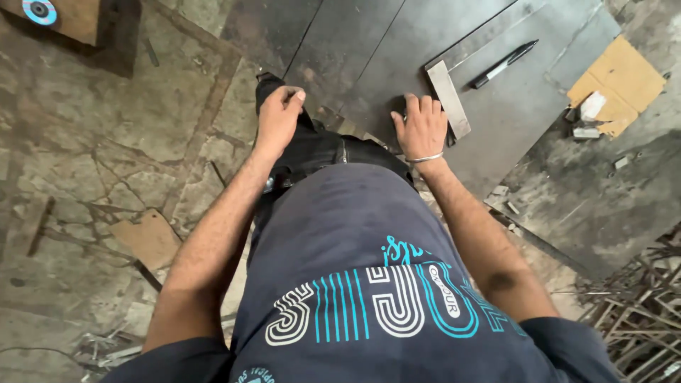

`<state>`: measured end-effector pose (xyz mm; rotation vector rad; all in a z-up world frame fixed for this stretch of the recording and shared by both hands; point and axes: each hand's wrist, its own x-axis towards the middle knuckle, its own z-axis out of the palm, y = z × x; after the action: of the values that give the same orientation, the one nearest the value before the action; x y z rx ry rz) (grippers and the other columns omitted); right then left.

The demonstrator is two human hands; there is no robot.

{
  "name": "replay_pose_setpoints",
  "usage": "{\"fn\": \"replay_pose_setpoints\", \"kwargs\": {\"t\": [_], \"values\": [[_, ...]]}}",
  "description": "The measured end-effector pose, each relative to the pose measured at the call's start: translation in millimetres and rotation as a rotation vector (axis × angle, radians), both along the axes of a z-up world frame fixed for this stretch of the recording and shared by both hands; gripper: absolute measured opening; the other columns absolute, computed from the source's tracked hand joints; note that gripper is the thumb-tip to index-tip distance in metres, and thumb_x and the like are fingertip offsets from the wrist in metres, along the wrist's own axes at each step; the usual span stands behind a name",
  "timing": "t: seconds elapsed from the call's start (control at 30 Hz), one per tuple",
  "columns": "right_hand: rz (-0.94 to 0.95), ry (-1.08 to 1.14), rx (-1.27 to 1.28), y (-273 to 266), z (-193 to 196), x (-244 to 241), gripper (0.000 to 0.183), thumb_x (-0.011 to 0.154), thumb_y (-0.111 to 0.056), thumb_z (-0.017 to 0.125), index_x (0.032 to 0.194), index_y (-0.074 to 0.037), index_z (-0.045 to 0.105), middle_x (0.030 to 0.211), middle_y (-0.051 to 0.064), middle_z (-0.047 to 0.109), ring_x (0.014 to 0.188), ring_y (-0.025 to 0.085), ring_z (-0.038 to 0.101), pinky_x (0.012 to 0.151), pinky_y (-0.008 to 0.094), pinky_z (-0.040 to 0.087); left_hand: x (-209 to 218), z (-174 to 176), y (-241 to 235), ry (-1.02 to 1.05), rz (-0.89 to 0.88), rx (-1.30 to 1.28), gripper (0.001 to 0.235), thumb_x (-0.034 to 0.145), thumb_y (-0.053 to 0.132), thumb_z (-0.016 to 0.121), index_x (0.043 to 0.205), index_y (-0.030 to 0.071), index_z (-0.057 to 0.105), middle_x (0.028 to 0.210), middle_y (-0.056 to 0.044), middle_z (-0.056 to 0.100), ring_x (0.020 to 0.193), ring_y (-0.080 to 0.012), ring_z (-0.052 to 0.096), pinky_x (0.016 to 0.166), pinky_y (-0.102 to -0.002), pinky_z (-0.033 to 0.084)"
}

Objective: The person holds a steel bar against a large metal plate and uses a tape measure to take measurements, then marks the plate with a marker. They reposition the bar and tape measure several times and continue marking along the plate edge.

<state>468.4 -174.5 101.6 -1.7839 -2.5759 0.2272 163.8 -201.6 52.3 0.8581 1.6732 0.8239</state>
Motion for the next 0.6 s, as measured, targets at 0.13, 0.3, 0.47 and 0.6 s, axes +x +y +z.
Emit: {"fn": "replay_pose_setpoints", "kwargs": {"t": [0.13, 0.3, 0.47, 0.6], "values": [[-0.148, 0.088, 0.159, 1.0, 3.9, 12.7, 0.048, 0.090, -0.036, 0.080, 0.125, -0.008, 0.062, 0.112, 0.013, 0.060, 0.107, 0.035, 0.056, 0.090, 0.047, 0.043, 12.3, -7.0, -9.7, -0.012, -0.046, -0.020, 0.026, 0.099, 0.025, 0.066, 0.109, 0.001, 0.072, 0.086, -0.007, 0.074, 0.078, -0.0139, 0.068, 0.073, -0.030, 0.053], [-0.432, 0.062, 0.242, 18.8, -17.6, 87.8, 0.047, 0.096, -0.039, 0.081, 0.126, -0.007, 0.062, 0.117, 0.013, 0.063, 0.111, 0.036, 0.058, 0.095, 0.048, 0.045, 20.9, -10.9, -13.8, -0.013, -0.099, 0.003, 0.027, 0.100, 0.026, 0.067, 0.107, 0.001, 0.072, 0.086, -0.009, 0.074, 0.077, -0.0150, 0.068, 0.072, -0.031, 0.053], [-0.242, -0.003, -0.037, 6.6, -29.5, 109.6, 0.049, 0.089, -0.045, 0.084, 0.112, -0.007, 0.065, 0.106, 0.015, 0.065, 0.100, 0.038, 0.062, 0.080, 0.049, 0.051, 23.0, -7.5, -10.6, -0.066, -0.090, 0.062, 0.026, 0.099, 0.025, 0.066, 0.107, 0.000, 0.071, 0.087, -0.007, 0.074, 0.080, -0.0131, 0.070, 0.073, -0.030, 0.054], [-0.226, 0.015, -0.054, 17.1, -29.6, 103.8, 0.045, 0.089, -0.042, 0.084, 0.107, -0.006, 0.064, 0.104, 0.015, 0.065, 0.096, 0.040, 0.063, 0.075, 0.050, 0.051, 24.3, -4.2, -14.0, -0.120, -0.047, 0.005, 0.027, 0.100, 0.025, 0.065, 0.107, 0.000, 0.070, 0.082, -0.007, 0.072, 0.076, -0.0137, 0.067, 0.071, -0.030, 0.052]]}}
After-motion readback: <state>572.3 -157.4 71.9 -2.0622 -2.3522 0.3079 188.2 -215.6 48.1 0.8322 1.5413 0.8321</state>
